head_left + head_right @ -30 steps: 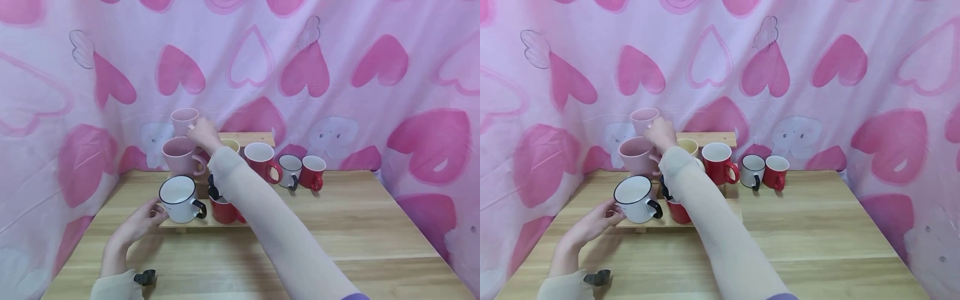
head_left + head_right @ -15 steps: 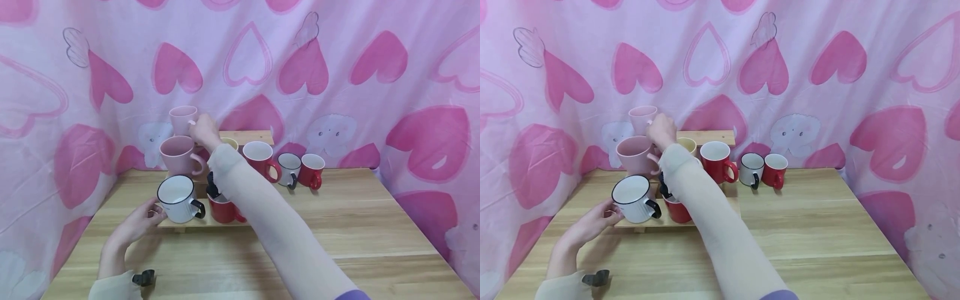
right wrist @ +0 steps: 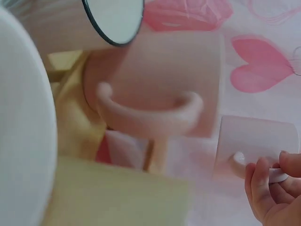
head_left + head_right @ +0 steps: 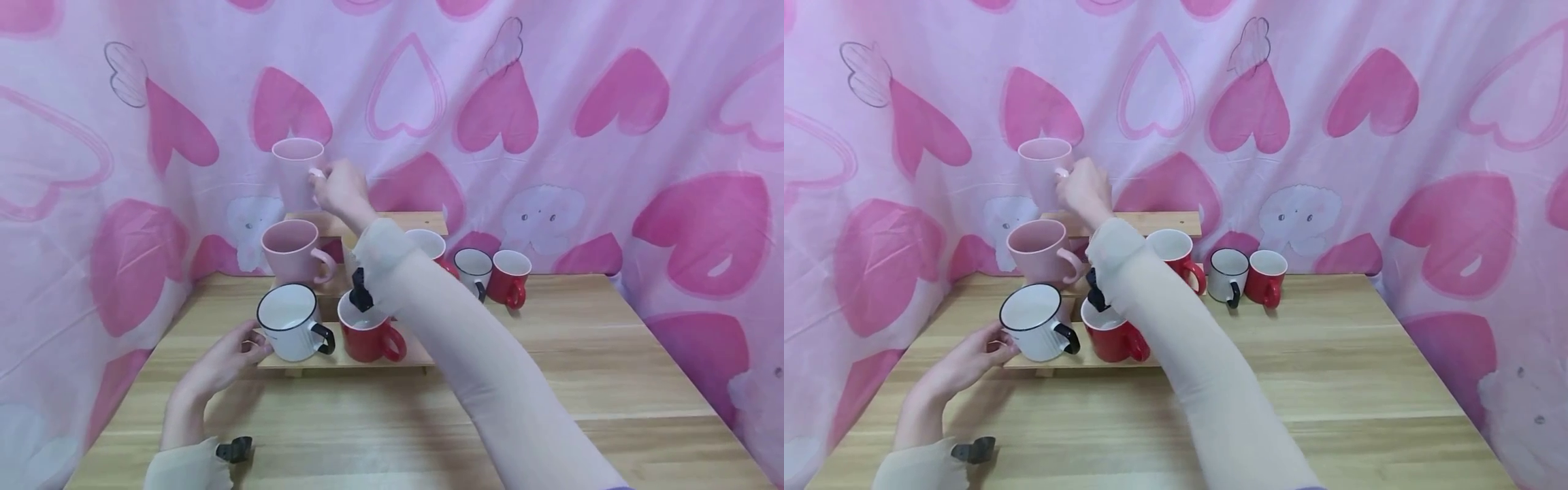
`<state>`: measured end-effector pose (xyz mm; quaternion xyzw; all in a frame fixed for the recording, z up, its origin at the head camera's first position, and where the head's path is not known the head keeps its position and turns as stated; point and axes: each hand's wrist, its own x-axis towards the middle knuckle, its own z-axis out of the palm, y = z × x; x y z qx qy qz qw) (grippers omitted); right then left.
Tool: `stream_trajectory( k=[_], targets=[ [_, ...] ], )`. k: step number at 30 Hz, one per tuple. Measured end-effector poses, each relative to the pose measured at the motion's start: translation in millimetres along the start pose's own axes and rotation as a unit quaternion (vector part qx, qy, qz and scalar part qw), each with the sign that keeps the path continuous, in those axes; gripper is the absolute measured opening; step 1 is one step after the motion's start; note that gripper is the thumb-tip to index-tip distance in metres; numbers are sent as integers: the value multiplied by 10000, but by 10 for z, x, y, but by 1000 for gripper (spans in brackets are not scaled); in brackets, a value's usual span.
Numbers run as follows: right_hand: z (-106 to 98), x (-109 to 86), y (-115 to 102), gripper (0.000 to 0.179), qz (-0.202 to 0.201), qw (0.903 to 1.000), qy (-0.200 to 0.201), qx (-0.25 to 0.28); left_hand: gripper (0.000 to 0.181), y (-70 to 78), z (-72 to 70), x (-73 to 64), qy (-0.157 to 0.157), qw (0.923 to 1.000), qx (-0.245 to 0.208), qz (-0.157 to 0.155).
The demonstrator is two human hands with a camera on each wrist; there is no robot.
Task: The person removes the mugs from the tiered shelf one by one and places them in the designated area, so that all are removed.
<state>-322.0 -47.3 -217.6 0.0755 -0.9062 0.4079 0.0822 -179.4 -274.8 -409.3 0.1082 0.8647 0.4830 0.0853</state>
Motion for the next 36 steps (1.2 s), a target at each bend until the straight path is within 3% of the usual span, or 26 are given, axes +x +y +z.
stream_trajectory(
  k=[3, 14, 20, 27, 36],
  targets=[
    [-164, -15, -18, 25, -121, 9999, -81, 94, 32, 0, 8, -9, 20, 10000, 2, -20],
    [-933, -62, -57, 23, 317, 9953, -435, 802, 34, 54, -7, -13, 7, 9997, 244, 92],
    [-1390, -105, 48, 27, 401, 9950, -318, 863, 32, 56, -21, 21, 10, 9991, 398, 160],
    [-1868, -184, 280, 32, 403, 9967, 35, 704, 33, 34, -11, 46, 16, 9991, 394, 158],
    [-2412, -387, 797, 48, 563, 9971, 202, 472, 36, 45, 8, 91, 4, 9991, 377, 185]
  ],
)
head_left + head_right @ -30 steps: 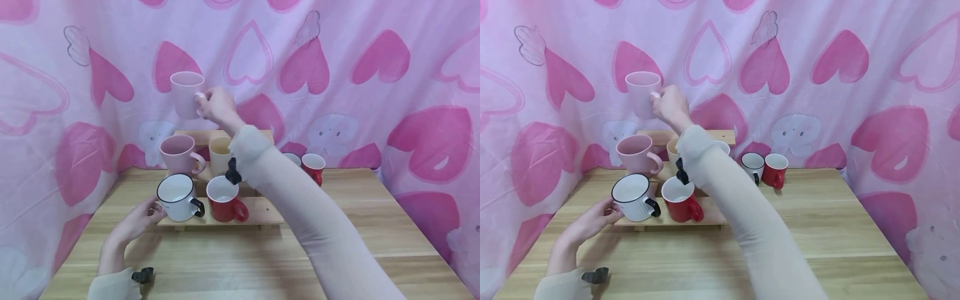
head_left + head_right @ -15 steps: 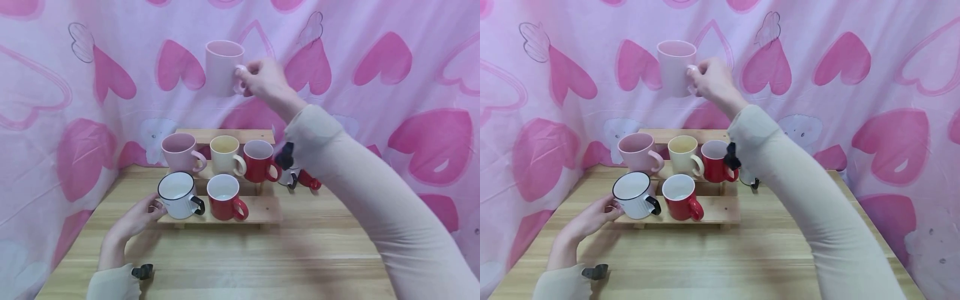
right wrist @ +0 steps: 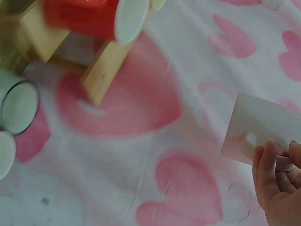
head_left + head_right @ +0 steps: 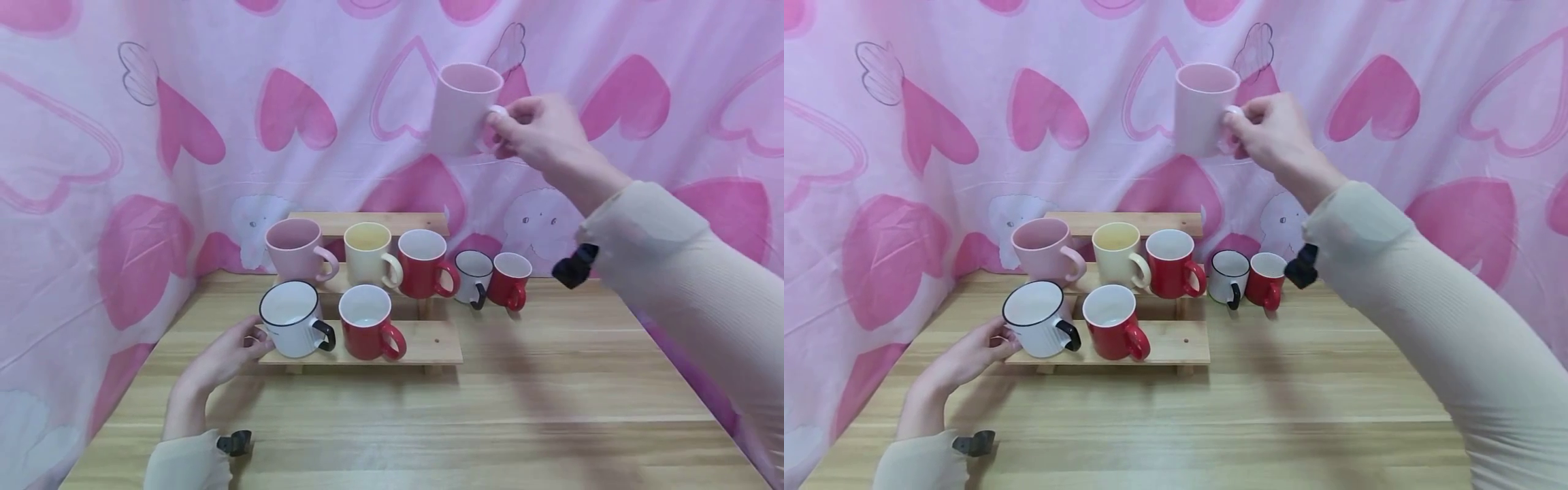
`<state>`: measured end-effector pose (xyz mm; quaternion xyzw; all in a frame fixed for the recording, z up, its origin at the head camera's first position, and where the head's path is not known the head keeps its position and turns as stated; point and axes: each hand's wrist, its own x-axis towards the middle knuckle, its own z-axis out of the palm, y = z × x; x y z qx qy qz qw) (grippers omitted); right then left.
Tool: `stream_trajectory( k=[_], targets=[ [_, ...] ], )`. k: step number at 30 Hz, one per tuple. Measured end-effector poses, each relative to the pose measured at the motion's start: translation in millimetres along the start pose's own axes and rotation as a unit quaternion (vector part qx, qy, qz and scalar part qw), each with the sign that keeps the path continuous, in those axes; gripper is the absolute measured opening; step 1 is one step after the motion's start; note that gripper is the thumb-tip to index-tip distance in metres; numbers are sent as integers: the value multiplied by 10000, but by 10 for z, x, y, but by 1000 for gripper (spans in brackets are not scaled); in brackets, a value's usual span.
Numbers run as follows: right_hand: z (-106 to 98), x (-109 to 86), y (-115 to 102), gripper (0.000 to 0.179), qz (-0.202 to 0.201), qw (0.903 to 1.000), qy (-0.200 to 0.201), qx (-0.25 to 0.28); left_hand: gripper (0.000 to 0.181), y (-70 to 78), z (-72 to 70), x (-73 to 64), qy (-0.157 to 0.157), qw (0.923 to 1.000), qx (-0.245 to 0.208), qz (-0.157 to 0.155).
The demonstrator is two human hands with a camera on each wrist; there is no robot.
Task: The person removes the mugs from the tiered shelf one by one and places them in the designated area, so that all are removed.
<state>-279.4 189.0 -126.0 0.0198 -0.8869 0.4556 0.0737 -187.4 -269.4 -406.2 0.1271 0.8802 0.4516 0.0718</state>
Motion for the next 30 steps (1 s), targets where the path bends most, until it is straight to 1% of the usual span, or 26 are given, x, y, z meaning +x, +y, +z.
stream_trajectory(
  k=[4, 7, 12, 14, 18, 24, 30],
  targets=[
    [-244, -65, 225, 55, 204, 9997, 97, -112, 36, 9, -5, 14, -6, 10000, 7, -8],
    [-383, -115, 404, 56, 307, 9994, 115, -61, 36, -8, -18, 13, 10, 10000, 57, -54],
    [-521, -177, 696, 58, 329, 9992, 213, 92, 35, -53, -51, -18, 69, 9999, 101, -62],
    [-563, -203, 818, 58, 340, 9990, 276, 50, 34, -64, -55, -26, 80, 9999, 48, -38],
    [-616, -252, 1086, 55, 334, 9986, 409, -23, 32, -85, -47, -31, 82, 10000, -25, -6],
    [-600, -333, 1497, 63, 406, 9965, 644, -332, 31, -94, -71, -25, 102, 9999, 8, 9],
    [-536, -418, 1855, 63, 204, 9933, 898, -692, 34, -81, -82, -33, 88, 10000, -4, 18]
  ],
)
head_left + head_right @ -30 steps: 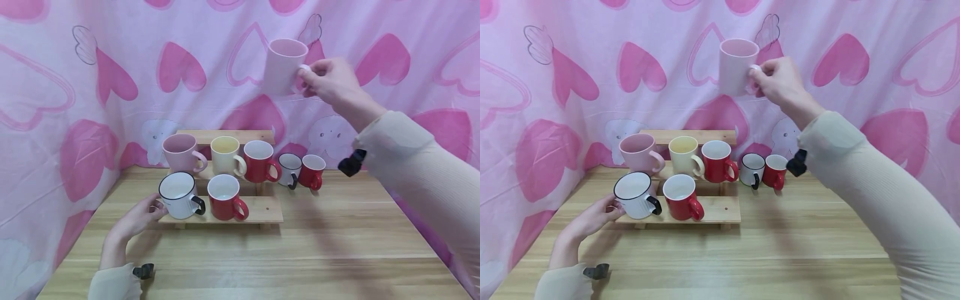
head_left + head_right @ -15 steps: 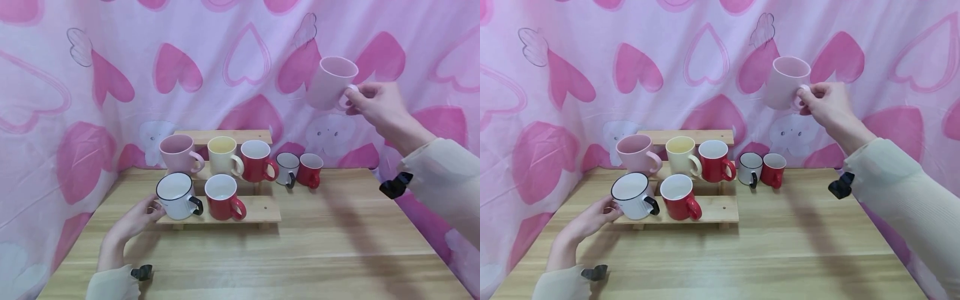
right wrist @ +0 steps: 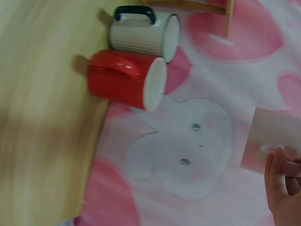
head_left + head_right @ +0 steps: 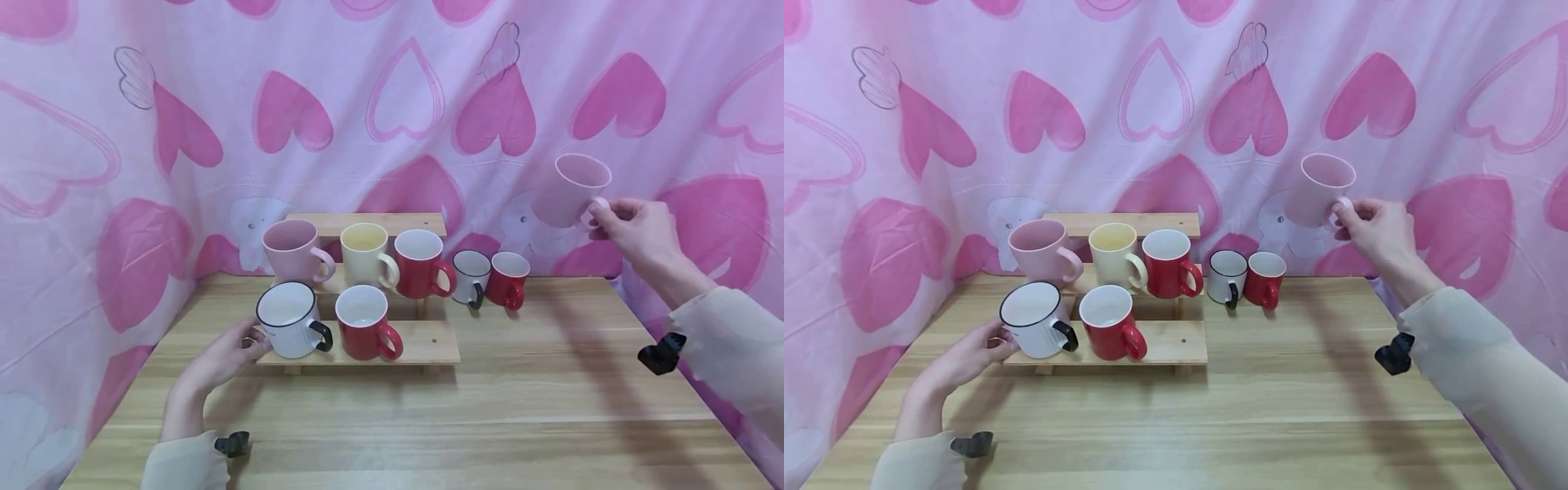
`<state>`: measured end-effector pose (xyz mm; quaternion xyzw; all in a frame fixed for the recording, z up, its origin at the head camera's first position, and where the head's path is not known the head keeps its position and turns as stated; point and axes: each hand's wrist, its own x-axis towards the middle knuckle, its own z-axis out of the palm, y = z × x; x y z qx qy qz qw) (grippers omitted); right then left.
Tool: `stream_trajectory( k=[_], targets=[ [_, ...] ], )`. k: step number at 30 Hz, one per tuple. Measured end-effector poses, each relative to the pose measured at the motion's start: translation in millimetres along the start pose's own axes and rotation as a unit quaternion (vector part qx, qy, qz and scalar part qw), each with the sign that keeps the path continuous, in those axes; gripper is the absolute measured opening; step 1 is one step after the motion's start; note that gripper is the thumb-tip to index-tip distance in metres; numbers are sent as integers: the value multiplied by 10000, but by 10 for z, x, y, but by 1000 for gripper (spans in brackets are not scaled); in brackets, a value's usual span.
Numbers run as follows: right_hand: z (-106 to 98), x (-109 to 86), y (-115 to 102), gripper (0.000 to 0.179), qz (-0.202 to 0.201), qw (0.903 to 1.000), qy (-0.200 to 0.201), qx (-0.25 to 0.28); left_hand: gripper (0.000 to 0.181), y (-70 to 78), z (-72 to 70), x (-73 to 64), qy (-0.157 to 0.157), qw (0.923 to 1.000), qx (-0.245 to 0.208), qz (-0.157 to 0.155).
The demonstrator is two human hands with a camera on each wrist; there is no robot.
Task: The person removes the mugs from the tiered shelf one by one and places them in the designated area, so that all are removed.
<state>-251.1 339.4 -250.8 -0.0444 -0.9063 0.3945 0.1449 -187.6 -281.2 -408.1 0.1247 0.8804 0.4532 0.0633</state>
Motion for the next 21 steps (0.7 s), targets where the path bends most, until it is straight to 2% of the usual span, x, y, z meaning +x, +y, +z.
stream_trajectory(
  k=[6, 13, 21],
  targets=[
    [123, -94, 270, 64, 73, 9990, 178, -395, 35, 0, 5, 8, -16, 10000, -61, 4],
    [356, -138, 625, 60, 355, 9981, 244, 432, 37, -12, 6, 0, -40, 9999, -106, 18],
    [613, -233, 946, 58, 794, 9955, 219, 467, 36, -10, 2, 10, -17, 9999, -117, -73]
  ],
)
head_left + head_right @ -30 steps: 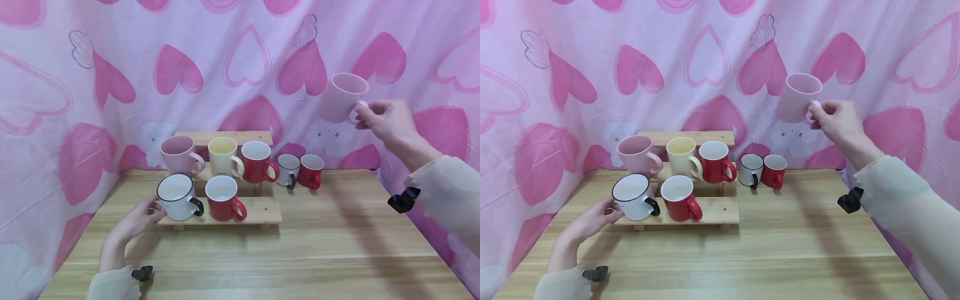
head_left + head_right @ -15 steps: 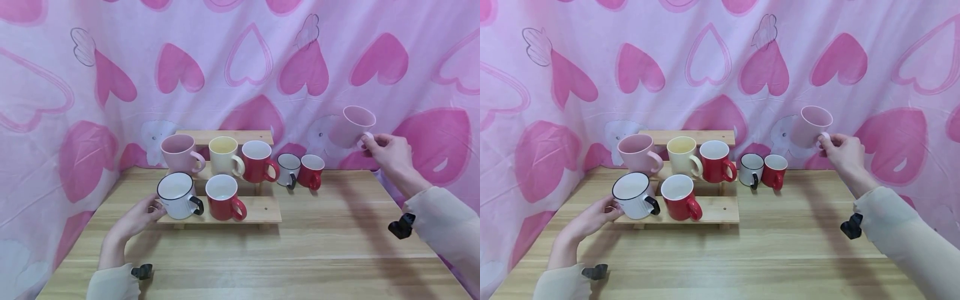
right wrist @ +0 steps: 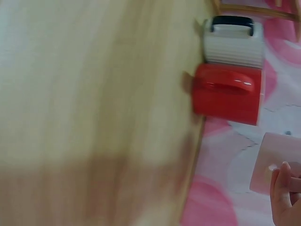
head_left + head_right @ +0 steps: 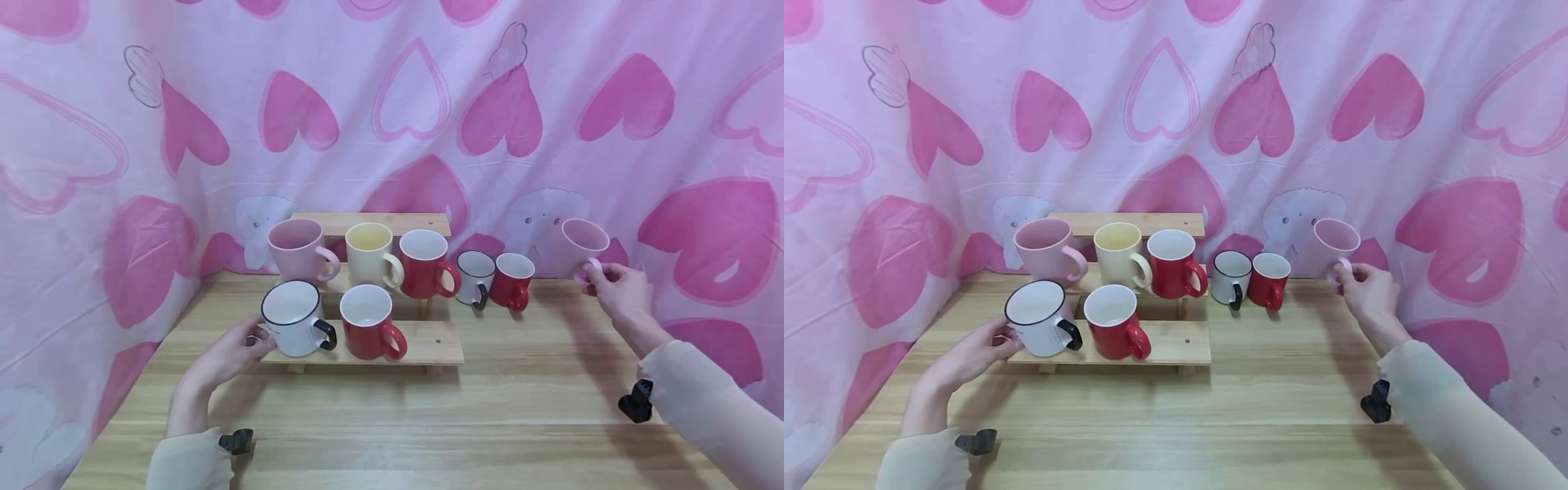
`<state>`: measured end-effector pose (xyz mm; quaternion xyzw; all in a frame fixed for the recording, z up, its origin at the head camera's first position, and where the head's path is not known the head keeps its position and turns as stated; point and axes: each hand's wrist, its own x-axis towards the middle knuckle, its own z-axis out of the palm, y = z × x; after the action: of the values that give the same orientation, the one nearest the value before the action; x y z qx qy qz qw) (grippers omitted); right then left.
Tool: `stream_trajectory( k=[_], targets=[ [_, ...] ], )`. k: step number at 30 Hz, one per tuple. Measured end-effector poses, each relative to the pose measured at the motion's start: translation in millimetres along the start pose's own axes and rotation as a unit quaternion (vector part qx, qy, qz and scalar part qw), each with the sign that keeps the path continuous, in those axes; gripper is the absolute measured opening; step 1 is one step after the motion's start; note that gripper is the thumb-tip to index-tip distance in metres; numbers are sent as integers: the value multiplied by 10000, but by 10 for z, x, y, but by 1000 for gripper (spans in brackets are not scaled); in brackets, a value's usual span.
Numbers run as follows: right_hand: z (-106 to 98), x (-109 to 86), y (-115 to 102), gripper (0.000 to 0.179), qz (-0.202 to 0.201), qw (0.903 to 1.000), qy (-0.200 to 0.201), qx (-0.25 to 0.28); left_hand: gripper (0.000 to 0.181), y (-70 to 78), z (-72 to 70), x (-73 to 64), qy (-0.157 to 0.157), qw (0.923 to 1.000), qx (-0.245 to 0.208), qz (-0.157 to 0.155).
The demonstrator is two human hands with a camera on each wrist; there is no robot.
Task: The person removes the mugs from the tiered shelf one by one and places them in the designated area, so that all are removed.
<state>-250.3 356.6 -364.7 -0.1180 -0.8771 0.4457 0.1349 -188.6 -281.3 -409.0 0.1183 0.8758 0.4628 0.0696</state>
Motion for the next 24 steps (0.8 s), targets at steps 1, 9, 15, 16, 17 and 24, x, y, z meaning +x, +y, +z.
stream_trajectory(
  k=[1, 9, 15, 16, 17, 24],
  targets=[
    [30, -8, 35, 57, 36, 10000, -12, 1, 36, 0, -2, -3, 7, 10000, -10, -9],
    [190, -65, 281, 52, 112, 9976, 248, -635, 35, 11, -2, -11, 1, 10000, -69, 36],
    [253, -65, 420, 47, -66, 9973, 212, -695, 37, 15, -1, 1, 7, 9999, -87, 89],
    [266, -64, 438, 47, -74, 9976, 183, -664, 37, 13, -1, 1, 4, 9999, -74, 96],
    [281, -64, 454, 46, -67, 9980, 153, -611, 36, 13, -1, 1, 1, 9999, -62, 97],
    [415, -90, 559, 47, 44, 9985, -53, -550, 37, 18, -2, -15, 25, 10000, 42, 43]
  ],
)
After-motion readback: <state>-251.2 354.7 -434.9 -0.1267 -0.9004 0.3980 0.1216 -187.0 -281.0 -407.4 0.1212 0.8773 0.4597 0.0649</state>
